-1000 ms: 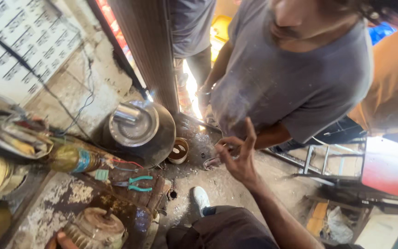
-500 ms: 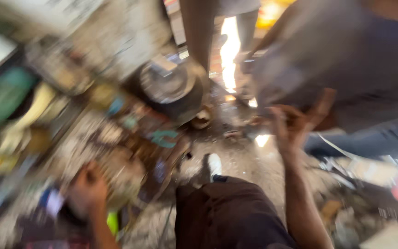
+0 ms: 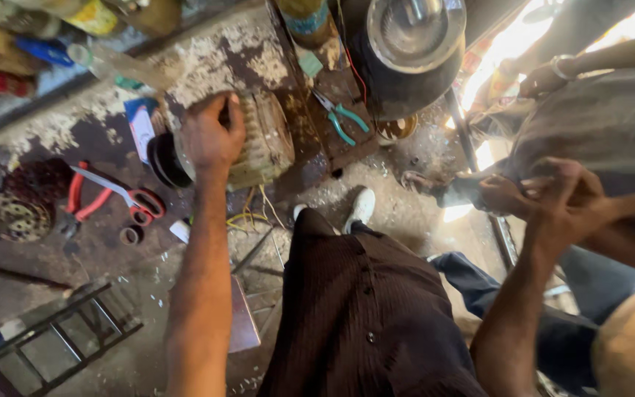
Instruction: The person works on an electrical motor placed on a cluttered workbench. They use pliers to strip wires and then wrap the connections with green electrical tape. The workspace is messy with various tools and parts scattered around.
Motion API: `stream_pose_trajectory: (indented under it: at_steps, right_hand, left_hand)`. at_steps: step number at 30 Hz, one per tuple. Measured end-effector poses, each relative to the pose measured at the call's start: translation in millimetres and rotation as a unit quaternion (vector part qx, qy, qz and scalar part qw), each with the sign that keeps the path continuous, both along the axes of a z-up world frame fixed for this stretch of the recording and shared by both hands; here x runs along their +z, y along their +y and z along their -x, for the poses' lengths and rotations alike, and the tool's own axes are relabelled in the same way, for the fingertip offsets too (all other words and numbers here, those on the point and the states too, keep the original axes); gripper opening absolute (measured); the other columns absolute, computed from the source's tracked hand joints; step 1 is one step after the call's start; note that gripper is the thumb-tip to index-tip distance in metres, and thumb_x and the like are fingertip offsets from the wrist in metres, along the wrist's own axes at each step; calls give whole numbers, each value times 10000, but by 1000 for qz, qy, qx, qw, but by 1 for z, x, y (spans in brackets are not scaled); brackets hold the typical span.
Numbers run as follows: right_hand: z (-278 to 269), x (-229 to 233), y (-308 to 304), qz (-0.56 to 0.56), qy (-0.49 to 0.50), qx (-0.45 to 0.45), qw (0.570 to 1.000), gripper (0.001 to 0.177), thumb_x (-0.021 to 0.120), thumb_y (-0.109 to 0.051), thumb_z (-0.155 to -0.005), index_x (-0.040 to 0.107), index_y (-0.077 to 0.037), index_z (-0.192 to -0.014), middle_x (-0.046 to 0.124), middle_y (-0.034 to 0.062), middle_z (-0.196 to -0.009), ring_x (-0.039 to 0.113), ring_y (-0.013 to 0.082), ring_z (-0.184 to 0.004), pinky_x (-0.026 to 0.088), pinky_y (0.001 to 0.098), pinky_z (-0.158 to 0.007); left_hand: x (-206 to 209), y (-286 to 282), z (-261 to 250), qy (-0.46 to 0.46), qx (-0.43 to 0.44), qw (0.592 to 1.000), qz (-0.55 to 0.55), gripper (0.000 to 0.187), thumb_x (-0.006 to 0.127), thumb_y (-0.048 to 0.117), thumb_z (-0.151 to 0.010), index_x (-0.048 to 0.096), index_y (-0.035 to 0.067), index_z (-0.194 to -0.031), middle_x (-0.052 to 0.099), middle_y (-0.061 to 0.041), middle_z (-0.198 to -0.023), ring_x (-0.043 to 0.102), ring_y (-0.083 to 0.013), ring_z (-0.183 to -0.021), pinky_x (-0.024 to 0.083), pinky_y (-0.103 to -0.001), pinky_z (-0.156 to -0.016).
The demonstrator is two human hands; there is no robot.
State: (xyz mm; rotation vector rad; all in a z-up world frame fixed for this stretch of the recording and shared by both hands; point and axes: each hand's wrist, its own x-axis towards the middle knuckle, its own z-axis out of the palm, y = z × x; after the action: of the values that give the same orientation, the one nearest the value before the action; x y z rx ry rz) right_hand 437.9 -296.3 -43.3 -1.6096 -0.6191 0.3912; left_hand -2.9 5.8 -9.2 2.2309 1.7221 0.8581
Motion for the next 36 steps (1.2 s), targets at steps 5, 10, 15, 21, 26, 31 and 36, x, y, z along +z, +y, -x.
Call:
stream_pose_trajectory:
  at_steps: [5,10,15,21,26,31,36]
  right_hand:
    - [60,7,48,50,34,87,994,277,636,-188,-1149,673,78,-1216,727,133,-954,716,156,-761,623,273,-703]
    - [128,-2,98,214,-82,330,916,349,577,-333,-1100,630,-19,-1244,736,120,-813,703,202,-658,587,330,-578]
    - [221,18,133,180,-155,515,824,820,517,-565,-1008,180,-162,-1637,745,105,-789,719,216,-643,560,377,-586]
    - [263,26,164,215,-296,524,769,755,576,-569,-1022,273,-258,-1641,674,103,-684,642,290,-564,528,419,-576]
    - [255,14,142,-144,-227,471,840,352,668,-330,-1085,547,-64,-1282,701,75,-818,658,223,-595,570,399,-652]
    - [246,0,142,-77,-275,446,848,306,746,-198,-968,579,-58,-754,566,80,-599,569,260,-486,468,402,-506]
    - [251,-1,149,-2,-240,364,900,225,692,-144,-1003,605,-26,-832,562,131,-644,582,298,-521,434,390,-508]
  left_hand:
    - [-2,0,0,24,-8,999,-37,206,684,287,-992,797,124,-1046,770,-129,-961,726,-347,-860,570,-457,-775]
    - [-5,0,0,3,-10,999,-32,212,663,277,-995,791,117,-1054,773,-131,-1011,726,-345,-882,571,-452,-800]
    - [-5,-2,3,23,-13,999,-44,220,657,273,-1025,778,90,-1024,761,-146,-993,706,-380,-904,557,-473,-820]
    - [-4,2,1,15,-23,999,-37,221,643,257,-1046,777,82,-1025,750,-154,-985,701,-376,-883,558,-478,-806]
    - [-5,-1,-3,9,-5,998,-55,216,651,266,-1016,781,94,-1015,757,-146,-971,716,-363,-855,569,-460,-769]
    - [-8,-2,0,44,30,998,-20,234,667,309,-1009,799,116,-1016,746,-160,-940,703,-381,-852,558,-477,-767]
    - [-14,1,1,1,7,999,-47,222,647,290,-981,782,115,-1005,765,-123,-988,713,-348,-912,563,-464,-852]
